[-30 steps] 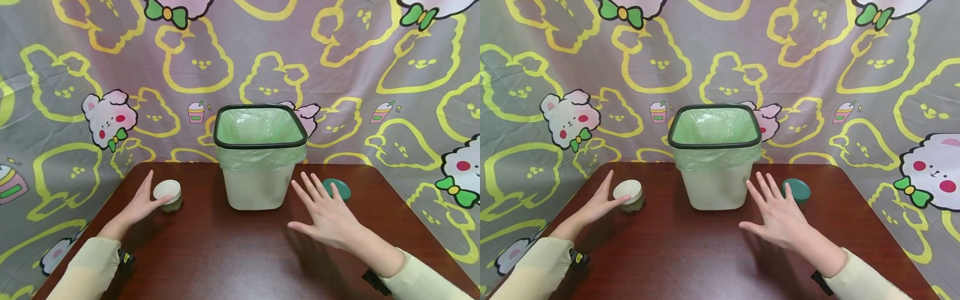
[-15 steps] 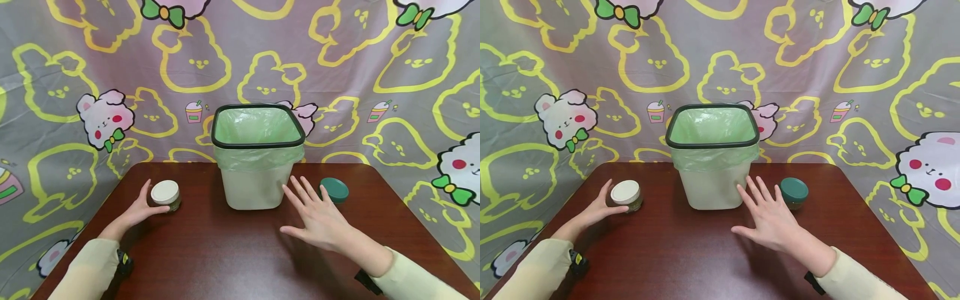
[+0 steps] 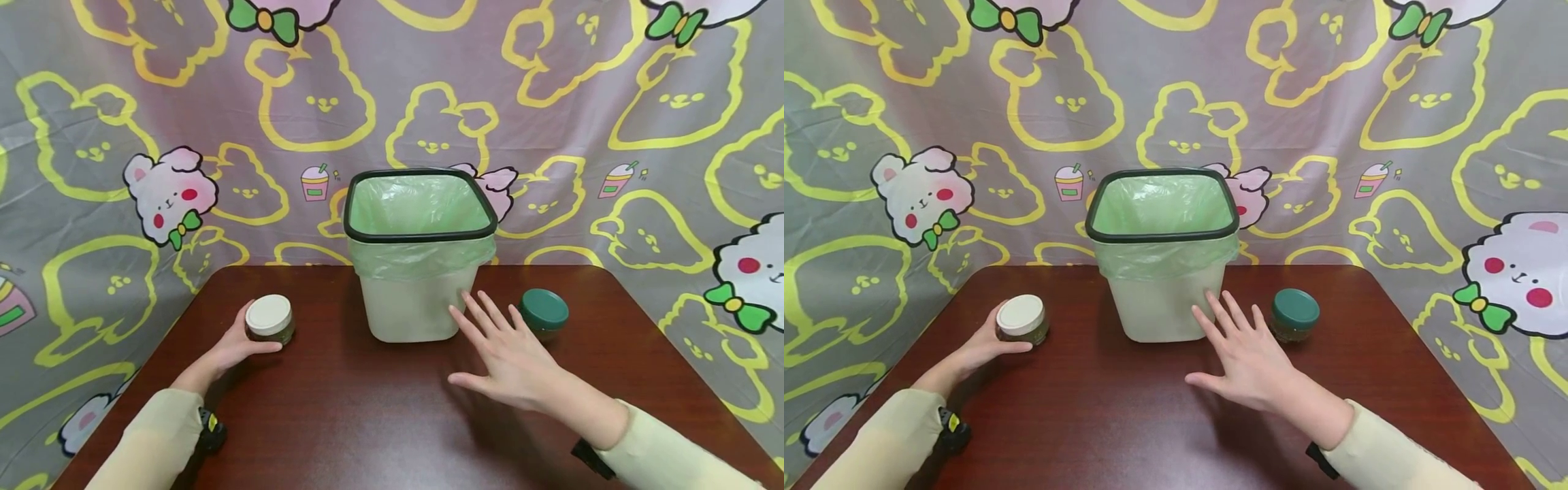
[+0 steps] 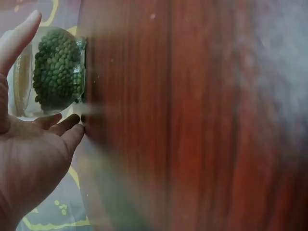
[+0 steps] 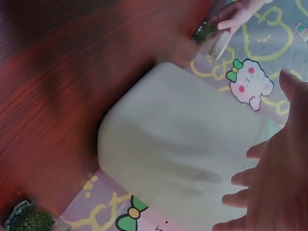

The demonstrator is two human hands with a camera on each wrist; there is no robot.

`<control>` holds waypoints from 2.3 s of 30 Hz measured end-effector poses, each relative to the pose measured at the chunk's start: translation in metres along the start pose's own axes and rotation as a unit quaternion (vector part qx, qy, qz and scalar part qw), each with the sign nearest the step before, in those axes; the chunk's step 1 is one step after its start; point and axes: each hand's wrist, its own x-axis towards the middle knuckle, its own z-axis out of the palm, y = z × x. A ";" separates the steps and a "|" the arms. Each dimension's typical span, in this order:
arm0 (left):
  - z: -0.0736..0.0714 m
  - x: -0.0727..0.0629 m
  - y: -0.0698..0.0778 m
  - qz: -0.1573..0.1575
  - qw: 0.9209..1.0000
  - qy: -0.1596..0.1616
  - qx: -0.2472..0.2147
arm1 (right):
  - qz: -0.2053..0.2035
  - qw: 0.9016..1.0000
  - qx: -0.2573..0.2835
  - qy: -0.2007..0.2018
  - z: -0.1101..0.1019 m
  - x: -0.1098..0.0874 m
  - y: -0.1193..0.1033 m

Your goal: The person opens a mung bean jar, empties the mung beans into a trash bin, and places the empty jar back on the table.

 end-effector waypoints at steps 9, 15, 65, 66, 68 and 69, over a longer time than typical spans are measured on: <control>0.000 0.004 0.000 -0.014 1.000 0.020 0.019 | -0.020 1.000 0.013 0.003 0.006 0.007 -0.007; -0.003 0.009 -0.002 -0.023 0.999 0.011 0.044 | -0.030 0.999 0.036 0.015 0.013 0.012 -0.009; 0.067 -0.043 0.105 0.203 0.979 -0.024 0.001 | -0.012 0.958 0.285 0.008 0.020 0.065 -0.066; 0.069 -0.043 0.106 0.208 0.978 -0.026 -0.003 | -0.013 0.957 0.289 0.008 0.020 0.066 -0.068; 0.071 -0.045 0.110 0.220 0.975 -0.034 -0.010 | -0.013 0.955 0.296 0.008 0.020 0.069 -0.072; 0.073 -0.046 0.112 0.226 0.973 -0.038 -0.011 | -0.013 0.954 0.299 0.008 0.020 0.069 -0.073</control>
